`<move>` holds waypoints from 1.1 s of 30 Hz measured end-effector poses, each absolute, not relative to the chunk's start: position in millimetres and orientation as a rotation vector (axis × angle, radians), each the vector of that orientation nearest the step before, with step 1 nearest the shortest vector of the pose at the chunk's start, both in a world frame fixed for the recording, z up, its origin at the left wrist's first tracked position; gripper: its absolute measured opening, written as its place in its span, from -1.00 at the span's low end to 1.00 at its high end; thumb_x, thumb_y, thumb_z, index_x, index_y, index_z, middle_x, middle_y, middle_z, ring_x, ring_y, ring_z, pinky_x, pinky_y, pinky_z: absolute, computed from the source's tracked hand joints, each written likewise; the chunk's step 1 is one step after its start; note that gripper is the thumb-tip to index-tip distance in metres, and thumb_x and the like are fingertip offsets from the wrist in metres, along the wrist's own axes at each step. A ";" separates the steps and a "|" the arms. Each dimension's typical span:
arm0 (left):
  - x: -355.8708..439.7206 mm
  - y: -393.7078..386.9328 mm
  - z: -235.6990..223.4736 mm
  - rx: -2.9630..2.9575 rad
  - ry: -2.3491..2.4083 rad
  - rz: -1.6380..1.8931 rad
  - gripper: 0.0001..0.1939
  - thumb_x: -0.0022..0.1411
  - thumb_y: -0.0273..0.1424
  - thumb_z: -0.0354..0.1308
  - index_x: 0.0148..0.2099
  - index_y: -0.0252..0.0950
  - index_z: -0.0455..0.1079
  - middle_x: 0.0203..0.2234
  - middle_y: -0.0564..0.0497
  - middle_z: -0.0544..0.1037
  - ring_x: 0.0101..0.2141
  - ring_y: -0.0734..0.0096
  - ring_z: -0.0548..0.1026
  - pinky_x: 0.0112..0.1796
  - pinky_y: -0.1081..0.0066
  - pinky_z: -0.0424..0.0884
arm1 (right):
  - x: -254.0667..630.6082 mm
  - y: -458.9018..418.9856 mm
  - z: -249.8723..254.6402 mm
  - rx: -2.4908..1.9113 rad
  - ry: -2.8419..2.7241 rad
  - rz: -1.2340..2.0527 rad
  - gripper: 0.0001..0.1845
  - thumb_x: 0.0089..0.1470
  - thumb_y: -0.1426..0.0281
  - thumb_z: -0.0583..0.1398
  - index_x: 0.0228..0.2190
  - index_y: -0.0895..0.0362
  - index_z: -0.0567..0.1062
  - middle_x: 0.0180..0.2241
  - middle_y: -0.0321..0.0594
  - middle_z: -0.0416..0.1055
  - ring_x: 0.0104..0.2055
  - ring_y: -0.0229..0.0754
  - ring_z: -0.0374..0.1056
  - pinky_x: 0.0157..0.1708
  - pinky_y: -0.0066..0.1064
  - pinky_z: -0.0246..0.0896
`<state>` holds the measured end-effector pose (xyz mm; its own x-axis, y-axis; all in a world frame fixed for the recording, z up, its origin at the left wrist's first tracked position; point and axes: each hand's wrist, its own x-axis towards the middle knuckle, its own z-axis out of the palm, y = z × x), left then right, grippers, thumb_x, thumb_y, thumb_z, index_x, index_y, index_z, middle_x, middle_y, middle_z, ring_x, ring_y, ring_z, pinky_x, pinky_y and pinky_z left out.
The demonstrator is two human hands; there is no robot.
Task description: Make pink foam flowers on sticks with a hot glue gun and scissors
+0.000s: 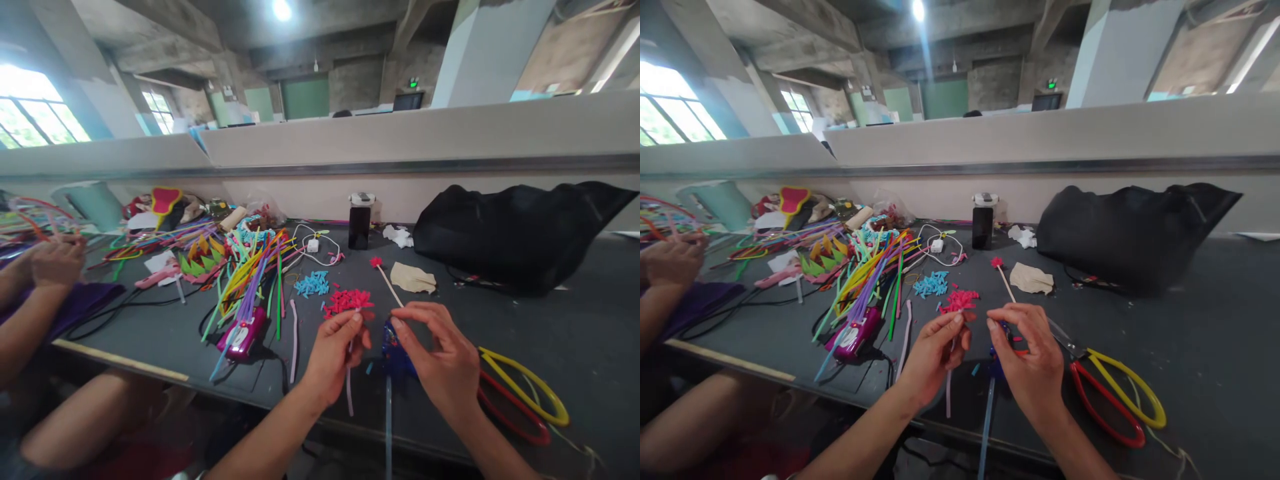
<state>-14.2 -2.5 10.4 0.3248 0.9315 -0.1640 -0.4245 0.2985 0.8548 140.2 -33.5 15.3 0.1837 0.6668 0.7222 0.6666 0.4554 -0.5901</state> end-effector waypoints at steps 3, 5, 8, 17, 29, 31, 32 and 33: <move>-15.1 -2.2 10.2 0.800 0.771 1.013 -0.66 0.15 -0.18 0.23 -0.19 -0.37 0.50 -0.66 0.11 0.36 -0.72 0.69 0.05 -0.66 0.52 -0.16 | 140.8 -32.8 15.2 -1.225 -1.505 0.022 -0.91 0.13 0.41 0.23 -0.28 -0.01 0.51 -0.27 -0.33 0.45 -0.18 -0.23 0.37 -0.13 -0.36 0.24; -15.4 -2.0 10.8 0.802 0.780 1.009 -0.67 0.15 -0.19 0.21 -0.20 -0.37 0.50 -0.66 0.11 0.36 -0.71 0.68 0.06 -0.65 0.52 -0.16 | 141.7 -32.6 15.1 -1.221 -1.508 0.032 -0.91 0.13 0.41 0.23 -0.29 -0.01 0.51 -0.28 -0.33 0.45 -0.17 -0.22 0.36 -0.14 -0.36 0.23; -15.3 -1.7 12.5 0.827 0.790 1.008 -0.70 0.17 -0.22 0.16 -0.22 -0.38 0.48 -0.69 0.10 0.36 -0.71 0.65 0.07 -0.65 0.51 -0.15 | 143.0 -32.7 14.6 -1.214 -1.508 0.035 -0.92 0.13 0.41 0.22 -0.29 0.00 0.51 -0.28 -0.33 0.45 -0.17 -0.21 0.36 -0.14 -0.36 0.22; -17.5 0.8 12.4 0.833 0.831 1.068 -0.80 0.16 -0.26 0.17 -0.33 -0.26 0.26 -0.73 0.14 0.36 -0.72 0.63 0.08 -0.67 0.52 -0.16 | 144.5 -29.1 12.4 -1.232 -1.520 0.025 -0.92 0.14 0.41 0.22 -0.29 0.00 0.51 -0.30 -0.35 0.48 -0.19 -0.23 0.37 -0.13 -0.38 0.22; -34.1 12.4 11.1 0.787 0.815 1.240 -0.77 0.12 -0.30 0.25 -0.37 -0.29 0.27 -0.58 0.16 0.35 -0.70 0.72 0.12 -0.66 0.56 -0.14 | 173.6 -18.7 -9.6 -1.587 -1.882 0.199 -0.75 0.12 0.32 0.13 -0.14 0.04 0.48 -0.19 -0.21 0.49 -0.15 -0.08 0.42 -0.09 -0.18 0.30; -36.5 12.3 11.1 0.788 0.804 1.242 -0.77 0.13 -0.30 0.25 -0.38 -0.30 0.28 -0.60 0.17 0.34 -0.71 0.72 0.12 -0.67 0.56 -0.14 | 186.5 -21.8 -17.1 -1.676 -1.961 0.232 -0.65 0.09 0.31 0.12 -0.07 0.06 0.45 -0.12 -0.15 0.49 -0.07 -0.02 0.41 -0.03 -0.11 0.29; -37.1 12.0 11.3 0.786 0.802 1.243 -0.77 0.13 -0.30 0.25 -0.38 -0.30 0.28 -0.61 0.17 0.34 -0.72 0.73 0.12 -0.67 0.57 -0.13 | 192.4 -24.6 -21.0 -1.703 -1.995 0.237 -0.60 0.08 0.28 0.14 -0.02 0.07 0.43 -0.09 -0.12 0.48 -0.03 0.01 0.40 -0.01 -0.09 0.28; -37.4 11.7 11.7 0.783 0.803 1.245 -0.77 0.12 -0.30 0.26 -0.38 -0.30 0.28 -0.61 0.17 0.34 -0.72 0.73 0.11 -0.67 0.57 -0.13 | 197.5 -28.0 -25.0 -1.721 -2.025 0.236 -0.53 0.07 0.24 0.15 0.03 0.08 0.41 -0.05 -0.10 0.47 -0.01 0.03 0.40 0.00 -0.07 0.28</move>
